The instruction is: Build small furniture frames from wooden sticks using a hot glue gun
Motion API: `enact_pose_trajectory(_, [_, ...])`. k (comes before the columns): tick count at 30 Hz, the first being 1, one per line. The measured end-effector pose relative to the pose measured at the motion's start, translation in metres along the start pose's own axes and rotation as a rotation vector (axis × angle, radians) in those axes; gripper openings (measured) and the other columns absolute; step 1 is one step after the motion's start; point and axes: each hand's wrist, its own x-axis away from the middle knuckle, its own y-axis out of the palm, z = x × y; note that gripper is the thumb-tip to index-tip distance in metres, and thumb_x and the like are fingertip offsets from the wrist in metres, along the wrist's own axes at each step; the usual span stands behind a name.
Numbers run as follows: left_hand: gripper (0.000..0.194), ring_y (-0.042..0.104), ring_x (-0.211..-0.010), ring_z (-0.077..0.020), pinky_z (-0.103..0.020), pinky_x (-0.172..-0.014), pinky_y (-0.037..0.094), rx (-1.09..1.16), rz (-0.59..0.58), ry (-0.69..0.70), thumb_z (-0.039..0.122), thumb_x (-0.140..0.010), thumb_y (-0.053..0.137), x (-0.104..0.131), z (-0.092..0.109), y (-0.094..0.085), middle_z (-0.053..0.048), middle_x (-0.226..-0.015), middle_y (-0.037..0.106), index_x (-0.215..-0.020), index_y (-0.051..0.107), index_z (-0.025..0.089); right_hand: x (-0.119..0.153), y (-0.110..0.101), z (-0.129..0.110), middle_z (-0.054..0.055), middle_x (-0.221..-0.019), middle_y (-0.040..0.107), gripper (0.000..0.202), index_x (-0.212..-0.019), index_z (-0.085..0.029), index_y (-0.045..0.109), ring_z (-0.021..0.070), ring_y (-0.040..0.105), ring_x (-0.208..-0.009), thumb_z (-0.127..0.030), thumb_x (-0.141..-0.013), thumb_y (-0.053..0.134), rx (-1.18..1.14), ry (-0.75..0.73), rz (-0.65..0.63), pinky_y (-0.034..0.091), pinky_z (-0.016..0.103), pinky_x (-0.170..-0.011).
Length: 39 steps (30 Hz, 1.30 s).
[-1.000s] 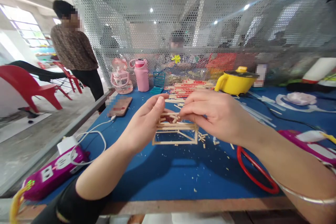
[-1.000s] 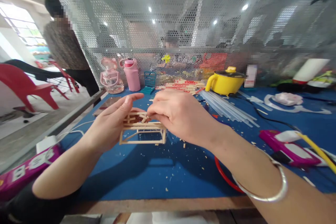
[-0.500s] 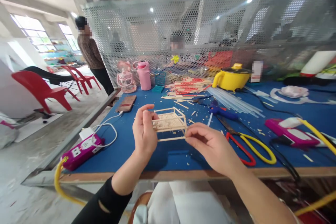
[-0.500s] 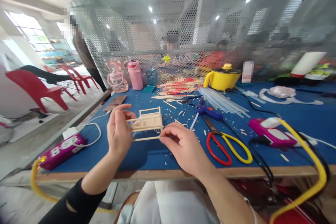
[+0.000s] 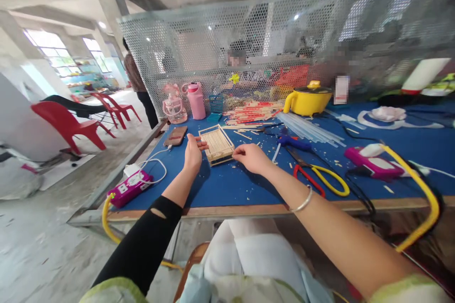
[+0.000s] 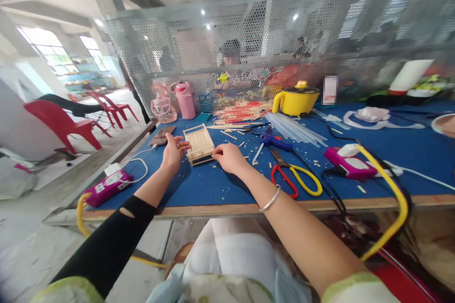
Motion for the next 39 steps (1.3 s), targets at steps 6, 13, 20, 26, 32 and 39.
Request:
enact_pose_trajectory(6, [0.034, 0.058, -0.085, -0.0172, -0.025, -0.073, 0.043, -0.088, -0.112, 0.033, 0.048, -0.085, 0.053, 0.074, 0.023, -0.026, -0.005, -0.089, 0.066, -0.095, 0.063, 0.017, 0.062, -0.006, -0.016, 0.003, -0.088, 0.064, 0.015, -0.084, -0.018, 0.066, 0.0157, 0.06, -0.084, -0.023, -0.091, 0.053, 0.01, -0.091, 0.116, 0.046, 0.031, -0.081])
enact_pose_trajectory(13, [0.03, 0.055, -0.065, -0.0132, -0.023, -0.061, 0.042, -0.029, -0.64, -0.13, 0.042, -0.083, 0.06, 0.158, 0.024, -0.009, -0.004, -0.073, 0.068, -0.082, 0.07, 0.014, 0.115, 0.003, -0.015, 0.005, -0.085, 0.062, 0.015, -0.088, -0.018, 0.064, 0.016, 0.06, -0.079, -0.013, -0.09, 0.05, 0.142, -0.3, 0.209, 0.048, 0.028, -0.069])
enact_pose_trajectory(20, [0.029, 0.047, -0.056, -0.0098, -0.022, -0.054, 0.034, 0.058, -0.746, -0.194, 0.043, -0.081, 0.063, 0.154, 0.025, 0.001, -0.001, -0.063, 0.062, -0.075, 0.068, 0.014, 0.121, -0.006, -0.004, 0.007, -0.08, 0.064, 0.021, -0.084, -0.017, 0.066, 0.0179, 0.06, -0.076, -0.014, -0.092, 0.047, 0.267, -0.392, 0.265, 0.05, 0.031, -0.067])
enact_pose_trajectory(26, [0.028, 0.047, -0.055, -0.0089, -0.021, -0.054, 0.036, 0.151, -0.765, -0.223, 0.042, -0.076, 0.069, 0.155, 0.029, 0.006, 0.0, -0.059, 0.06, -0.072, 0.069, 0.014, 0.126, -0.008, -0.003, 0.005, -0.087, 0.066, 0.019, -0.09, -0.02, 0.065, 0.0162, 0.062, -0.082, -0.014, -0.092, 0.046, 0.069, -0.355, 0.235, 0.052, 0.03, -0.072])
enact_pose_trajectory(32, [0.028, 0.057, -0.063, -0.0115, -0.024, -0.063, 0.046, 0.248, -0.663, -0.249, 0.043, -0.075, 0.07, 0.158, 0.029, 0.014, -0.003, -0.07, 0.067, -0.078, 0.07, 0.015, 0.134, -0.002, -0.005, 0.004, -0.097, 0.068, 0.022, -0.11, -0.022, 0.061, 0.0136, 0.065, -0.085, -0.028, -0.092, 0.051, -0.172, -0.131, 0.293, 0.053, 0.024, -0.075])
enact_pose_trajectory(39, [0.023, 0.053, -0.057, -0.0079, -0.019, -0.056, 0.043, 0.309, -0.508, -0.284, 0.035, -0.068, 0.078, 0.148, 0.025, 0.017, 0.0, -0.061, 0.064, -0.075, 0.071, 0.014, 0.12, -0.064, 0.072, 0.025, -0.105, 0.065, 0.045, -0.115, -0.003, 0.059, 0.0347, 0.062, -0.098, -0.035, -0.083, 0.058, 0.493, 0.433, 0.309, 0.048, 0.043, -0.078])
